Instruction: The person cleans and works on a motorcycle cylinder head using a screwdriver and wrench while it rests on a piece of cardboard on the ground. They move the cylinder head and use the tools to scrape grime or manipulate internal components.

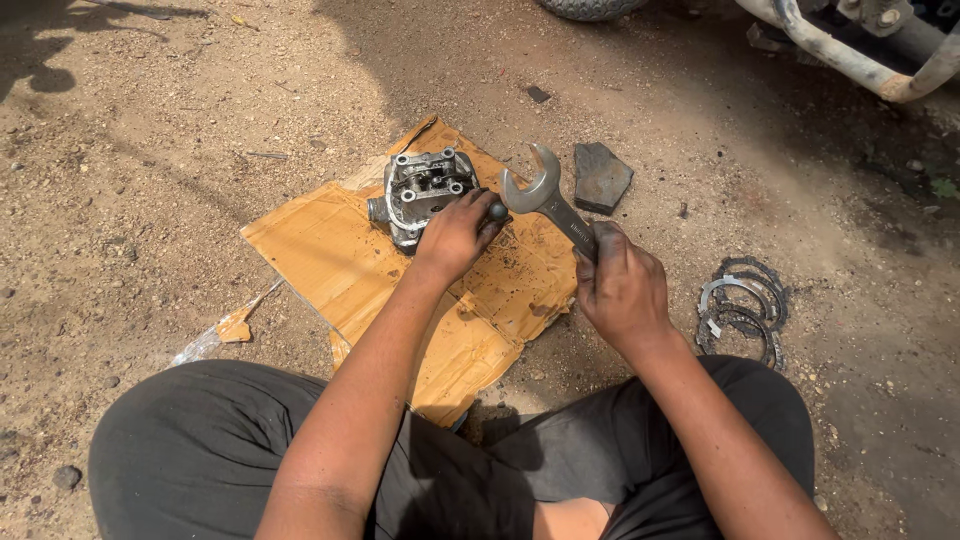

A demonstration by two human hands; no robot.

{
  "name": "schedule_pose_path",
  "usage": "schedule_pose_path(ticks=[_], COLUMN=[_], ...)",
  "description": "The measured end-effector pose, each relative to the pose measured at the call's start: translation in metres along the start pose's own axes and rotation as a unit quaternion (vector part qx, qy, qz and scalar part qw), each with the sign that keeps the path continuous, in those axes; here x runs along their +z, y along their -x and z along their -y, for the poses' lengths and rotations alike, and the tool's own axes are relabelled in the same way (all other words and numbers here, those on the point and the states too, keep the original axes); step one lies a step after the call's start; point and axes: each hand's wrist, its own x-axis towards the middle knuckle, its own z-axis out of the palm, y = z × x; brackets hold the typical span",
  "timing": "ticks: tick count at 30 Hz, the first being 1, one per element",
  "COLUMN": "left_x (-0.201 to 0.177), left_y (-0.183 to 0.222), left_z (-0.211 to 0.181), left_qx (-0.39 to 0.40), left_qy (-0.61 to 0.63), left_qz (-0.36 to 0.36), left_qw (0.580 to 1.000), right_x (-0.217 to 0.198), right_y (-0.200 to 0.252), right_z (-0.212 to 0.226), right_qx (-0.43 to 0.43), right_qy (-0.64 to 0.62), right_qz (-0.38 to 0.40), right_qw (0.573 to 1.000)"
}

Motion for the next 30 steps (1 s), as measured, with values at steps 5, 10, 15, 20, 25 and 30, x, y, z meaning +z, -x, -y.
schedule_pose_path(ticks=[5, 10, 15, 20, 25, 30], left_x=[-0.002, -0.006, -0.013, -0.020, -0.025, -0.014], left_y=[0.001, 0.001, 0.007, 0.008, 0.021, 0.013], left_z=[0.001, 0.003, -0.012, -0.021, -0.012, -0.008], left_qx=[-0.043, -0.033, -0.033, -0.049, -0.006, -0.011], left_qy=[0.012, -0.002, -0.008, 0.002, -0.030, -0.027], left_qz=[0.028, -0.003, 0.039, 0.053, 0.021, 0.026], left_qw=[0.999, 0.999, 0.999, 0.997, 0.999, 0.999], right_x=[0.039, 0.052, 0.033, 0.065, 0.049, 0.059], right_y=[0.011, 0.010, 0.022, 0.027, 0.031, 0.034], right_z=[-0.007, -0.016, -0.008, -0.002, -0.002, -0.006], right_qx=[-0.103, 0.072, 0.010, 0.012, 0.038, -0.018], right_qy=[-0.015, 0.061, -0.041, 0.113, 0.039, -0.009], right_qz=[-0.061, 0.104, -0.094, 0.108, 0.043, 0.007], right_qw=[0.993, 0.990, 0.995, 0.988, 0.998, 1.000])
